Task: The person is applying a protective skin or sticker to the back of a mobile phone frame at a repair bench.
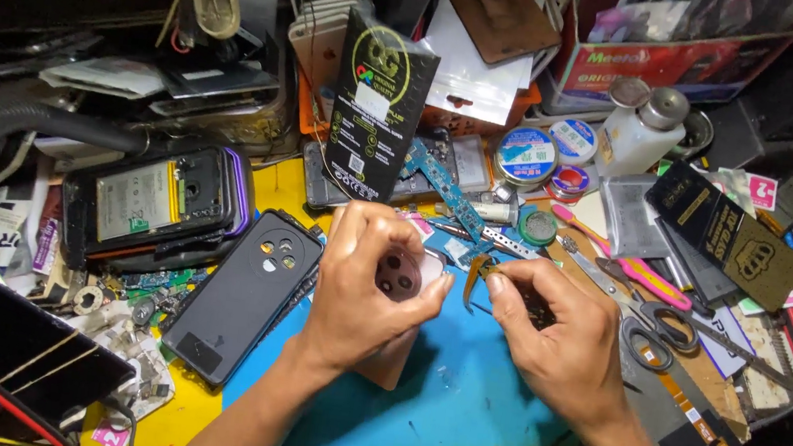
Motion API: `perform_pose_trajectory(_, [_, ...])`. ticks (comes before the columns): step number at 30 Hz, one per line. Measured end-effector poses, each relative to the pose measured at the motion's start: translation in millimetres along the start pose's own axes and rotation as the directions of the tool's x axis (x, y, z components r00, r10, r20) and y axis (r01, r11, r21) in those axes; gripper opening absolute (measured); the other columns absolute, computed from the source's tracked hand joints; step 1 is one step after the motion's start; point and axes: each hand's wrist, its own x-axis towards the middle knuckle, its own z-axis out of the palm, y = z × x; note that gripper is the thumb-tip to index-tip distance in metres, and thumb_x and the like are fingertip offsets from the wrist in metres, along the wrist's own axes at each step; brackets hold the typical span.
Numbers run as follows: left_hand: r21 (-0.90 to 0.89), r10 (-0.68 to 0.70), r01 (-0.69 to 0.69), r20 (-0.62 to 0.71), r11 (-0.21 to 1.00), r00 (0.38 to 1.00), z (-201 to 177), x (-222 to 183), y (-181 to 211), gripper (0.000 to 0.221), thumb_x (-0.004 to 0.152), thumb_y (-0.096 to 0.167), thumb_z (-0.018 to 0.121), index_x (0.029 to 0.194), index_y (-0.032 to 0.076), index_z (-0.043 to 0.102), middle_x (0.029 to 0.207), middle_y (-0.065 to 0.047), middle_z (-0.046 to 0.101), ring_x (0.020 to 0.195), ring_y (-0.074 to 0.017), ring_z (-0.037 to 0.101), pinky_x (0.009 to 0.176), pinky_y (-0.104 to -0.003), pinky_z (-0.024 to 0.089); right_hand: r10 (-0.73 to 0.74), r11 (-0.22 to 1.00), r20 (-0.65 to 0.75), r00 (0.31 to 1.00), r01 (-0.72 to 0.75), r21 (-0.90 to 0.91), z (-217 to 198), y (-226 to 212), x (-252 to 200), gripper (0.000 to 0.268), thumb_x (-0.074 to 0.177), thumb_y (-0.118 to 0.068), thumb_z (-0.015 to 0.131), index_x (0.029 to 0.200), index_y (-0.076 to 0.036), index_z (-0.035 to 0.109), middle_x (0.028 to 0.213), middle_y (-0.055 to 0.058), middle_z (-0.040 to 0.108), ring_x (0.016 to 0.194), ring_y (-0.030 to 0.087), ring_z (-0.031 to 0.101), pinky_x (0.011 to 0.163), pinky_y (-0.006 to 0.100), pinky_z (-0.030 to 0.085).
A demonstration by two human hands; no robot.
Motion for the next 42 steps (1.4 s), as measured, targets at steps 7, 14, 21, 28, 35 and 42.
perform_pose_trajectory(7, [0.076,0.144,-0.138,-0.076,0.988,0.987,-6,-9,12,0.048,0.075,0.017,0.091,0.104,0.015,0.053,0.101,-0.009,0.053,0.087,-0.0234,0.053,0.083,-0.037,0.042,-0.354,0.935,-0.031,0.935,0.354,0.008,-17,-37,16,0.009,0.093,-0.004,0.070,0.101,-0.004,0.075,0.097,0.008,0.076,0.086,0.019,0.073,0.082,0.030,0.057])
perform_pose_trajectory(14, [0.105,0.164,-0.157,-0.063,0.982,0.984,-4,-9,13,0.043,0.078,0.017,0.084,0.106,0.014,0.051,0.099,-0.010,0.055,0.088,-0.0256,0.052,0.079,-0.042,0.038,-0.461,0.886,0.011,0.888,0.460,-0.051,-13,-44,14,0.004,0.093,-0.003,0.070,0.097,-0.003,0.071,0.092,0.007,0.075,0.081,0.021,0.071,0.077,0.033,0.056])
perform_pose_trajectory(21, [0.036,0.165,-0.163,-0.059,0.986,0.985,-11,-3,14,0.037,0.074,0.019,0.078,0.099,0.013,0.051,0.090,-0.003,0.054,0.086,-0.0229,0.052,0.081,-0.038,0.041,-0.465,0.866,0.106,0.879,0.476,-0.150,-2,-44,10,0.004,0.098,-0.003,0.061,0.095,-0.003,0.064,0.084,0.004,0.065,0.070,0.021,0.062,0.070,0.036,0.051])
perform_pose_trajectory(28, [-0.011,0.164,-0.164,-0.025,0.986,0.986,-16,-3,14,0.028,0.079,0.012,0.066,0.102,0.011,0.052,0.096,-0.010,0.052,0.087,-0.0264,0.051,0.080,-0.040,0.042,-0.365,0.924,0.019,0.931,0.364,-0.115,13,-42,0,0.006,0.098,-0.007,0.063,0.094,-0.004,0.066,0.072,0.006,0.059,0.057,0.023,0.053,0.056,0.036,0.043])
perform_pose_trajectory(35, [-0.009,0.164,-0.164,0.055,0.986,0.985,-17,-6,6,0.042,0.077,0.020,0.079,0.107,0.012,0.051,0.101,-0.010,0.050,0.091,-0.0268,0.051,0.083,-0.039,0.045,-0.404,0.909,0.002,0.915,0.402,-0.107,15,-36,-6,0.007,0.098,-0.002,0.060,0.092,-0.002,0.063,0.077,0.006,0.060,0.062,0.024,0.054,0.064,0.036,0.047])
perform_pose_trajectory(42, [-0.008,0.147,-0.146,0.085,0.989,0.986,-17,-8,8,0.044,0.075,0.017,0.080,0.108,0.015,0.050,0.101,-0.010,0.049,0.090,-0.0270,0.050,0.081,-0.039,0.043,-0.399,0.907,0.080,0.914,0.406,-0.113,2,-36,-6,0.004,0.098,-0.007,0.062,0.095,-0.006,0.064,0.078,0.004,0.063,0.065,0.022,0.060,0.066,0.035,0.048])
